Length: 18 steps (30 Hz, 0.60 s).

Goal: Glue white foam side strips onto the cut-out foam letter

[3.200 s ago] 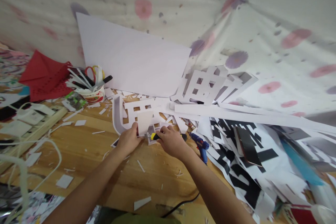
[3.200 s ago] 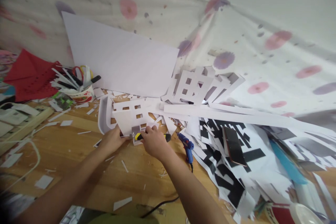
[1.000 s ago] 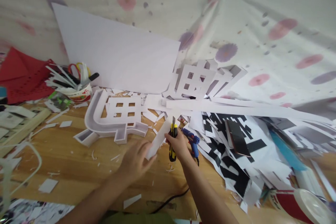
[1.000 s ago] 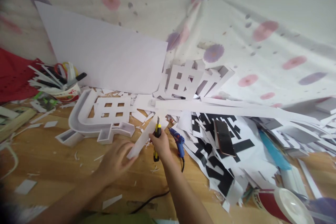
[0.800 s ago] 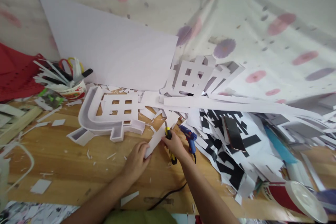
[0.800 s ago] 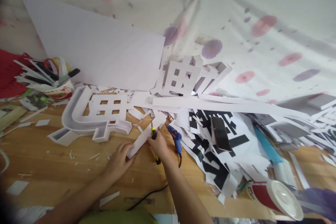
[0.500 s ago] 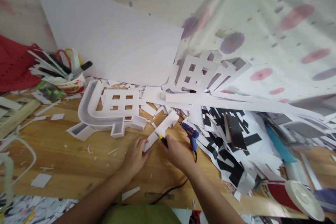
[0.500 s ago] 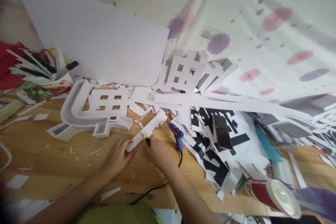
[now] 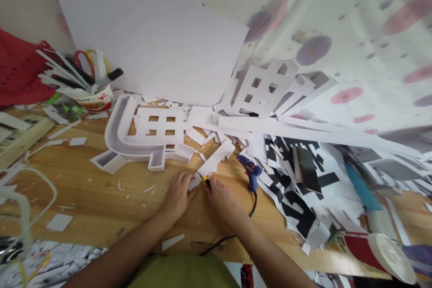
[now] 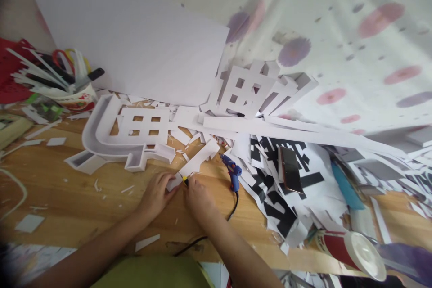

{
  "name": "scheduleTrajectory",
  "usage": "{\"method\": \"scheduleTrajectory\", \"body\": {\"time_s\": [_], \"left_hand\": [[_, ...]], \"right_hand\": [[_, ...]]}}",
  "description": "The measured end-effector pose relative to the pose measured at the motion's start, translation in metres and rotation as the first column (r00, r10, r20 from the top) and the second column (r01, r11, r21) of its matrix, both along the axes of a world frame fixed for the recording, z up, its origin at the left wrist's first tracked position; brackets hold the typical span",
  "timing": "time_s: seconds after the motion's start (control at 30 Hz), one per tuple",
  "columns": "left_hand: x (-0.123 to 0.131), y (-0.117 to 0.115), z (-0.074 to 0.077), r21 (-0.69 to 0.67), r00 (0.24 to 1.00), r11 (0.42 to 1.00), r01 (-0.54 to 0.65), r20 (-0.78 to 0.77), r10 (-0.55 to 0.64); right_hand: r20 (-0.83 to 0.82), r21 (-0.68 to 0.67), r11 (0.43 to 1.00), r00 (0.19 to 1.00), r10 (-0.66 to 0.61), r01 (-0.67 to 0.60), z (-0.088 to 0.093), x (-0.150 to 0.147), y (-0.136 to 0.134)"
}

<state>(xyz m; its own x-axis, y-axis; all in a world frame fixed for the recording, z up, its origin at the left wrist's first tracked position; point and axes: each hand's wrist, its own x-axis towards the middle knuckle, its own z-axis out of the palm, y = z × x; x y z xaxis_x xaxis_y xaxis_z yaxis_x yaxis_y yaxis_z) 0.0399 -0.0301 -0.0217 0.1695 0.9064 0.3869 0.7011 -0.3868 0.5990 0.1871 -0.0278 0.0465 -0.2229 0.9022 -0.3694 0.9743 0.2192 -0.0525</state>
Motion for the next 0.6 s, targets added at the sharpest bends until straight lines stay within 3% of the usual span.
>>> {"method": "scheduleTrajectory", "body": {"time_s": [0.43, 0.6], "left_hand": [[-0.0001, 0.0002, -0.0001, -0.035, 1.0, 0.999, -0.002, 0.024, 0.003], [0.0004, 0.0001, -0.0006, -0.03, 1.0, 0.999, 0.013, -0.002, -0.013]], "right_hand": [[0.046, -0.009, 0.999, 0.998, 0.036, -0.036, 0.0025, -0.0005, 0.0024], [0.148, 0.051, 0.983, 0.975, 0.167, -0.176, 0.0032, -0.0008, 0.0013]]}}
